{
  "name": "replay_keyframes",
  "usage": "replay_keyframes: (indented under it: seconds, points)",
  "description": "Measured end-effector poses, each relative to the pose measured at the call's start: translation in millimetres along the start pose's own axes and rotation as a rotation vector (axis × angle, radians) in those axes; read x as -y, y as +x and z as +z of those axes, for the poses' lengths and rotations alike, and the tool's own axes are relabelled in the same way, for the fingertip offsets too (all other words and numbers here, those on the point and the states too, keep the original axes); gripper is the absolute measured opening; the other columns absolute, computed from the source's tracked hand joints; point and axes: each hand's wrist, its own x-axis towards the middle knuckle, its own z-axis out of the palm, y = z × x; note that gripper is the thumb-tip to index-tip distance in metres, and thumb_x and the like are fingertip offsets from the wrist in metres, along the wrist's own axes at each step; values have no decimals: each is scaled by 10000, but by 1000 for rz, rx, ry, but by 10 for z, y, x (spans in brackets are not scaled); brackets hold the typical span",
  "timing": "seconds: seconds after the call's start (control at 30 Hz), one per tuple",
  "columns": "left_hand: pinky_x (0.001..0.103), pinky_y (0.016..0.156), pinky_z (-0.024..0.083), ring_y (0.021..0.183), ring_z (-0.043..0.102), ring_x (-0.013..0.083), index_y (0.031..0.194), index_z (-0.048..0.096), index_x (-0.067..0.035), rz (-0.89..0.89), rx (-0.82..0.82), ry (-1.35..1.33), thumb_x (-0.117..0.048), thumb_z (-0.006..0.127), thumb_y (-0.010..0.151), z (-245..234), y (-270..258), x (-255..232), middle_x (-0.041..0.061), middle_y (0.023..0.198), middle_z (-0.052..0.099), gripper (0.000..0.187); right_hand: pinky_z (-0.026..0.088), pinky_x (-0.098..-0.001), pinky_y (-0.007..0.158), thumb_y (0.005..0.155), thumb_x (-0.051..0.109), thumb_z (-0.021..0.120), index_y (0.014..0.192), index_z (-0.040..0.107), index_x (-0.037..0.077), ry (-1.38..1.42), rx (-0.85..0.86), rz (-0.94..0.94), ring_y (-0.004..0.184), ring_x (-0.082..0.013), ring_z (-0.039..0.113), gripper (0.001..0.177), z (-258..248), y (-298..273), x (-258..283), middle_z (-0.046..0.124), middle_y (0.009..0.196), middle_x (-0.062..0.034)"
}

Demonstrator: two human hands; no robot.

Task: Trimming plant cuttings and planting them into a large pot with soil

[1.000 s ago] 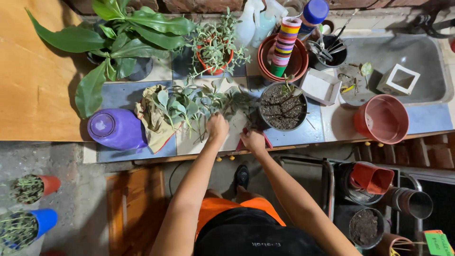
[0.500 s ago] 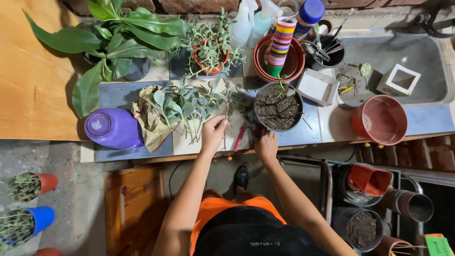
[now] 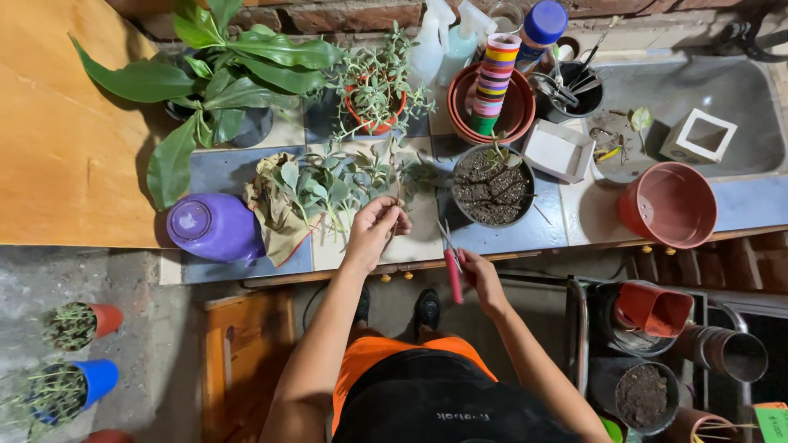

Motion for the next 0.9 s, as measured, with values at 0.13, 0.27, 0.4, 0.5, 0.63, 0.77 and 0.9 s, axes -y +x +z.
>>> replay_keyframes:
  seconds: [0.13, 0.27, 0.4, 0.5, 0.63, 0.77, 0.9]
  points:
    - [398, 678, 668, 733, 731, 237, 1128, 643, 19, -11, 67, -26, -97, 581, 1028, 27, -23, -153, 163, 871, 698, 166, 438, -232, 489, 934, 649, 471, 1215, 667, 77, 353, 168, 86, 614, -159, 561, 666, -135, -295, -73, 590, 753, -93]
    - [300, 508, 597, 582, 617, 158, 1109, 636, -10, 9, 105, -26, -126, 565, 1042, 107, -67, -292, 134, 805, 646, 152, 419, -285, 609, 895, 645, 602, 1073, 482, 143, 621, 295, 137, 761, -126, 462, 546, -222, -398, -134, 433, 881, -3]
    - [218, 407, 474, 519, 505, 111, 1096, 651, -23, -17, 136, -37, -174, 564, 1054, 150, -36, -263, 114, 763, 605, 179, 415, -319, 555, 857, 424, 617, 1060, 471, 109, 556, 270, 80, 724, -178, 490, 402, -134, -540, -8, 446, 833, -20]
    - [208, 443, 481, 573, 526, 93, 1084, 698, 0, 6, 114, 77, -134, 578, 1036, 126, 17, -192, 125, 815, 668, 185, 483, -388, 578, 798, 437, 621, 1124, 489, 55, 535, 259, 43, 687, -248, 556, 519, 26, -841, 35, 491, 830, -92]
    - [204, 420, 477, 481, 548, 101, 1070, 738, 12, 126, 30, 380, -82, 637, 982, 215, -77, -360, 131, 791, 736, 163, 509, -423, 688, 638, 320, 699, 1150, 547, 25, 344, 352, 29, 798, -275, 604, 610, 107, -1099, -156, 542, 875, -115]
    - [326, 627, 580, 681, 703, 239, 1054, 788, -86, 308, -121, 816, -168, 673, 948, 245, -45, -231, 89, 792, 764, 177, 438, -371, 643, 677, 194, 684, 1076, 500, 35, 476, 263, 104, 716, -197, 478, 467, 259, -1180, 77, 442, 818, -41]
    - [378, 768, 599, 820, 731, 302, 1077, 781, -55, 367, -134, 941, -138, 661, 956, 314, -84, -119, 129, 844, 761, 190, 432, -381, 686, 582, 244, 552, 1160, 500, 81, 775, 188, 239, 735, -203, 513, 603, 272, -1123, 659, 464, 863, -53]
